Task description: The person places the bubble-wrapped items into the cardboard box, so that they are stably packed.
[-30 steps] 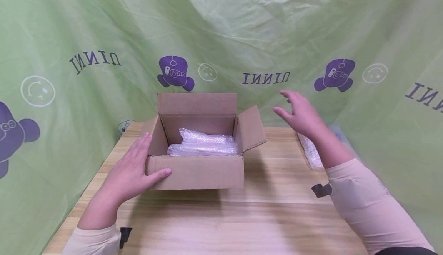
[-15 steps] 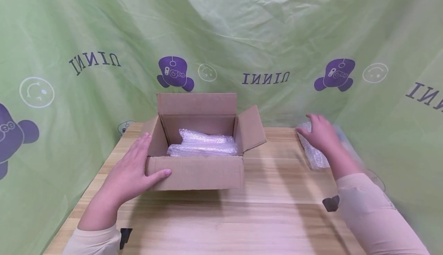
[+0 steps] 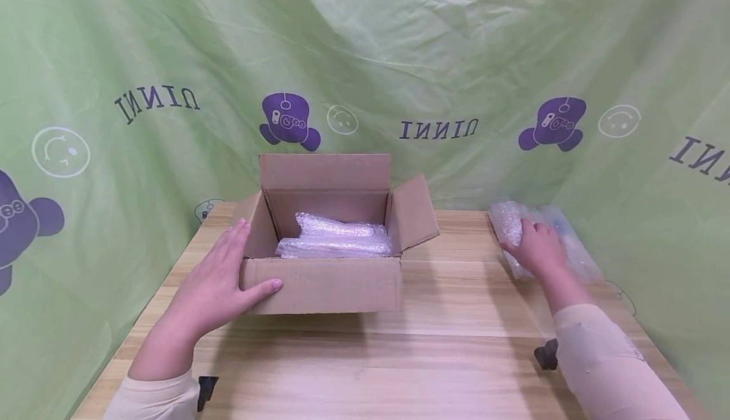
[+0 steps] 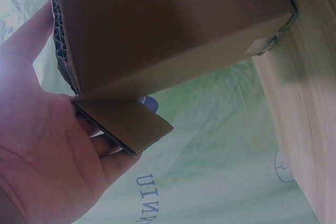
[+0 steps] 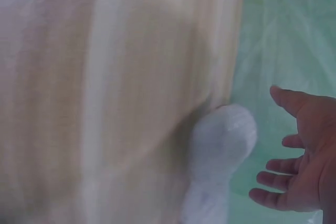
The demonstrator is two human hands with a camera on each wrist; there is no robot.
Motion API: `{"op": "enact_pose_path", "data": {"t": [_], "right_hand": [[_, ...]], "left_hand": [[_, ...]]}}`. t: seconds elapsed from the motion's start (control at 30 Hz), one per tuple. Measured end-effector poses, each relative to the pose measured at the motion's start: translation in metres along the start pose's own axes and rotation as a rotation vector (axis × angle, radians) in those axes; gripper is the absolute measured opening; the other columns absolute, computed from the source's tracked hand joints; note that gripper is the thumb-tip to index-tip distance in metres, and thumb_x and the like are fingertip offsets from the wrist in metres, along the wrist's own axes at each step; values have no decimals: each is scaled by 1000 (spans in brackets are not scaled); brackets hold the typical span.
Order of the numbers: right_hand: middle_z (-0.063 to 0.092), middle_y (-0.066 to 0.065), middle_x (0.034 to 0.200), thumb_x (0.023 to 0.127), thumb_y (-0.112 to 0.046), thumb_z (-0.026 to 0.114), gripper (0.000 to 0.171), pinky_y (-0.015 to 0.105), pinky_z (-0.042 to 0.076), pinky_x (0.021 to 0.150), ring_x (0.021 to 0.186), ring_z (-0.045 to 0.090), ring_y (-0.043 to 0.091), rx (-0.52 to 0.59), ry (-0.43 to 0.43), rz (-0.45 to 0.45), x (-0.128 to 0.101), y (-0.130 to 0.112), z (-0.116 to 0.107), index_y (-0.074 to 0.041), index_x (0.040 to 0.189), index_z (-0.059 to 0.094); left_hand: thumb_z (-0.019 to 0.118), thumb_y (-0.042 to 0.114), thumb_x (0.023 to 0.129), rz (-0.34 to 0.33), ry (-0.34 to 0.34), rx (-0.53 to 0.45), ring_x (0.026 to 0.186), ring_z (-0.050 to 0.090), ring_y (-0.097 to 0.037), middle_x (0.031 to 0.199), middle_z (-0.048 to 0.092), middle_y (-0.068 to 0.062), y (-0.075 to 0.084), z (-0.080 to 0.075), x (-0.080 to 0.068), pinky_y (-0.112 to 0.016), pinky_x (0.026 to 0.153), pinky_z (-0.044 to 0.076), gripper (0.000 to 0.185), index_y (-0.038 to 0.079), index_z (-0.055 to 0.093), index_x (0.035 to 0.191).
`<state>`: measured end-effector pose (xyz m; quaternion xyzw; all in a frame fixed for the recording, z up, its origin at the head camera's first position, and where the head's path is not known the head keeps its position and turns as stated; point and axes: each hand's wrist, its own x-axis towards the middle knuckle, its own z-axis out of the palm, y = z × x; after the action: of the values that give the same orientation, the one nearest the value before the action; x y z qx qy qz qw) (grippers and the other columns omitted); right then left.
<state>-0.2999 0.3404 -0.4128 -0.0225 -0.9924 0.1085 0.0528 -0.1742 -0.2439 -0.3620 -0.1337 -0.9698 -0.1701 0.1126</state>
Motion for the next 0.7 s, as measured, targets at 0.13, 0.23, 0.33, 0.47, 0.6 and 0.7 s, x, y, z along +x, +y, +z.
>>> {"op": "enact_pose_path", "data": {"t": [0.13,0.23,0.33,0.47,0.6,0.7], "right_hand": [[31,50,133,88,-58,61,99,74,26,103,121,30,65,-25,-38,10,-4,6,8,16,144,26],[29,51,133,89,-55,62,97,77,27,100,120,29,67,-20,-72,24,-6,10,14,17,143,27],[26,52,133,90,-53,62,94,78,25,99,120,26,68,-8,-98,42,-7,14,18,17,142,27],[27,52,132,90,-51,62,92,79,27,97,119,25,69,-7,-106,57,-8,17,22,15,143,26],[29,52,132,91,-44,63,88,79,28,97,120,24,69,-5,-108,50,-6,17,23,16,144,24],[31,53,130,92,-35,61,82,77,27,100,119,27,69,3,-104,32,-5,16,21,18,142,25]], "left_hand": [[57,73,84,-4,-7,-2,150,15,-39,165,8,-14,1,-1,-1,-62,115,25,112,9,2,159],[57,73,84,-6,-9,-4,150,15,-39,165,8,-14,2,-1,-1,-62,115,25,112,9,2,159],[57,73,84,-5,-9,-4,150,15,-39,165,8,-14,1,-1,-1,-61,115,25,112,9,2,159],[56,73,84,-3,-8,-2,150,15,-39,165,8,-14,0,0,-1,-61,115,25,112,9,2,159],[56,73,84,-2,-7,-3,150,15,-38,165,7,-13,-1,1,-1,-61,115,25,112,9,2,159],[57,73,84,-2,-5,-6,150,15,-38,165,8,-13,-1,1,0,-61,115,25,112,9,2,159]]}}
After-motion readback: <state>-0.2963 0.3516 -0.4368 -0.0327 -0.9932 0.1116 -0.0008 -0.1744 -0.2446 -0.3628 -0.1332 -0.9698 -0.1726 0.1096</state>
